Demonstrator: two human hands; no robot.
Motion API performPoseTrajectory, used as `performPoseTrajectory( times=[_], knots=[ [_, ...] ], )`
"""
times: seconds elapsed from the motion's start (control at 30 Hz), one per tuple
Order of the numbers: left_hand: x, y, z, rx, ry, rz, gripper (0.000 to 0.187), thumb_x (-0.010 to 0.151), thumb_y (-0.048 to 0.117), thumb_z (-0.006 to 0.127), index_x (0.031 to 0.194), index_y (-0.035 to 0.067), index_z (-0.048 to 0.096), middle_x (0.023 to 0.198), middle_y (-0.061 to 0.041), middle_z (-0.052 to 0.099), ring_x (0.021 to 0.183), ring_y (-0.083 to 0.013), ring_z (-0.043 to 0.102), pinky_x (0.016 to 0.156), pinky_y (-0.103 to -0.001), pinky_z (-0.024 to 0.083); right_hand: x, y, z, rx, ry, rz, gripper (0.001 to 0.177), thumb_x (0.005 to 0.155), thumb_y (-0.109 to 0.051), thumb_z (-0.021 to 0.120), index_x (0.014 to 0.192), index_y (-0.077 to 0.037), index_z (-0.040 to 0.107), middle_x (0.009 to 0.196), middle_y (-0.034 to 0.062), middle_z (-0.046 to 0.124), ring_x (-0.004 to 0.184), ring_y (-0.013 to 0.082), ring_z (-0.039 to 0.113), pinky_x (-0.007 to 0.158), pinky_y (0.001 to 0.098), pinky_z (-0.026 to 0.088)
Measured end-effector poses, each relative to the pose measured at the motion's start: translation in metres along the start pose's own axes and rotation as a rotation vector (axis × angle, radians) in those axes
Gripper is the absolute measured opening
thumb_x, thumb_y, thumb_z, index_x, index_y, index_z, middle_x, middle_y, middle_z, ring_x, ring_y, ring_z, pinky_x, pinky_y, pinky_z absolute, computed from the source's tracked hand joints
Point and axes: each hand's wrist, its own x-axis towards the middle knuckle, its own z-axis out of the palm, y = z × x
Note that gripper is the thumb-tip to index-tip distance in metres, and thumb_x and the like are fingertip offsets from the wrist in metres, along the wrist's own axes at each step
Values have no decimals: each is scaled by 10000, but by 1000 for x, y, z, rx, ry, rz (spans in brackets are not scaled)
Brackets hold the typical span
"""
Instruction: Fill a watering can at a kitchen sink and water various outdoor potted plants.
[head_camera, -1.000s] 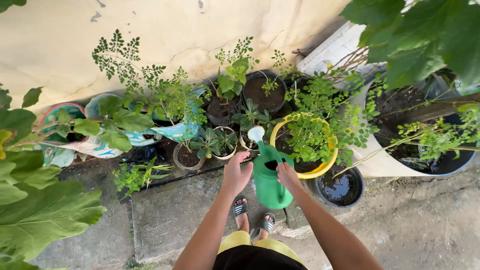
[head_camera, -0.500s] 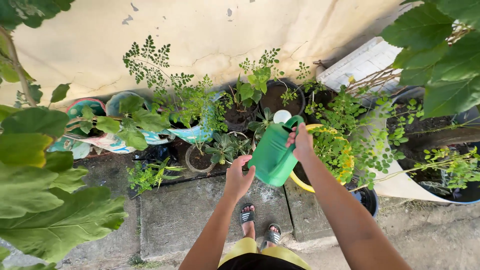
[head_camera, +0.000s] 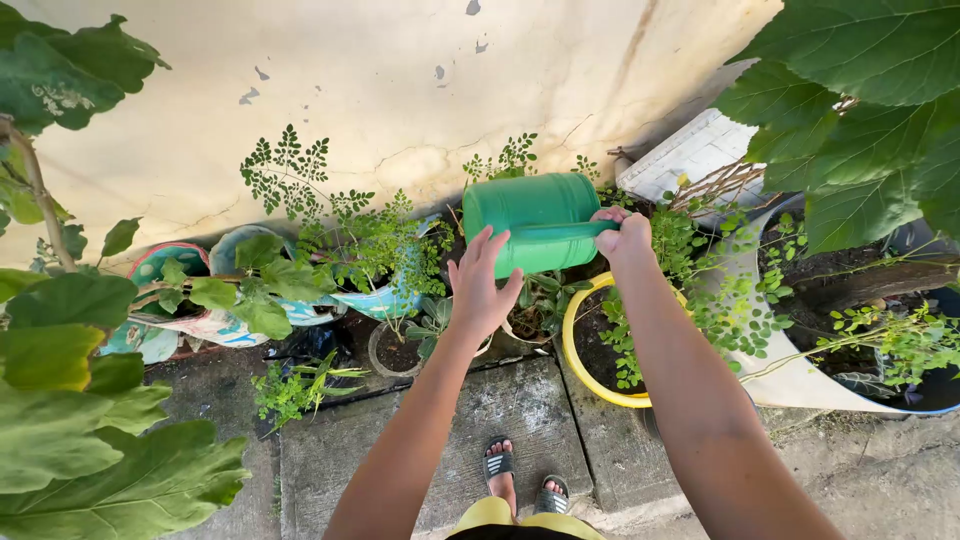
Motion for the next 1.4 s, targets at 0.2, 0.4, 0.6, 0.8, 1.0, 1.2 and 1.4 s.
performPoseTrajectory(
  times=[0.2, 0.4, 0.6, 0.8, 1.0, 1.2, 1.4],
  knots=[
    [23, 20, -16, 52, 12, 85, 620, 882, 289, 719, 1453, 193, 498, 1608, -102, 362, 1448, -356, 404, 1160, -721, 150, 5, -3, 16, 186, -46, 72, 366, 1066, -158, 266, 727, -75, 378, 600, 13, 362, 516, 140, 342, 501, 297, 384],
    [10, 16, -13, 71, -7, 64, 600, 887, 290, 717, 1434, 182, 496, 1582, -122, 384, 1427, -348, 418, 1171, -718, 122, -41, 10, 23, 161, -73, 104, 461, 1097, -362, 252, 755, -86, 391, 607, 8, 376, 520, 133, 357, 497, 271, 370],
    [-50, -27, 31, 48, -169, -129, 706, 870, 351, 704, 1482, 148, 416, 1495, -108, 485, 1412, -314, 444, 1178, -704, 136, -123, 38, 14, -325, -149, -74, 420, 1083, -477, 372, 822, -162, 469, 600, -37, 362, 496, 112, 316, 494, 300, 327],
    [-136, -52, 80, -18, -226, -291, 691, 874, 413, 689, 1464, 166, 427, 1498, -64, 493, 1432, -283, 438, 1181, -701, 130, -185, 57, -64, -828, -191, -135, 382, 1010, -481, 414, 822, -150, 445, 539, -6, 338, 425, 150, 304, 461, 358, 327],
    [-210, -52, 128, -53, -219, -405, 673, 849, 403, 700, 1440, 197, 454, 1457, -40, 527, 1402, -264, 472, 1170, -693, 181, -209, 47, -184, -946, -212, -137, 390, 996, -426, 476, 778, -104, 486, 523, 12, 393, 402, 137, 313, 402, 336, 279],
    [-284, -27, 163, -70, -179, -423, 637, 857, 379, 689, 1428, 193, 475, 1436, -49, 554, 1316, -264, 574, 1201, -611, 214, -235, 14, -278, -1050, -293, -115, 416, 996, -445, 499, 781, -89, 480, 516, 13, 402, 400, 125, 348, 403, 314, 302],
    [-368, 1, 206, -81, -211, -370, 605, 892, 352, 674, 1434, 176, 470, 1444, -106, 525, 1373, -308, 496, 1167, -512, 278, -271, -46, -358, -1090, -297, -93, 395, 992, -438, 502, 792, -98, 486, 523, 5, 403, 391, 120, 335, 381, 309, 291]
  ],
)
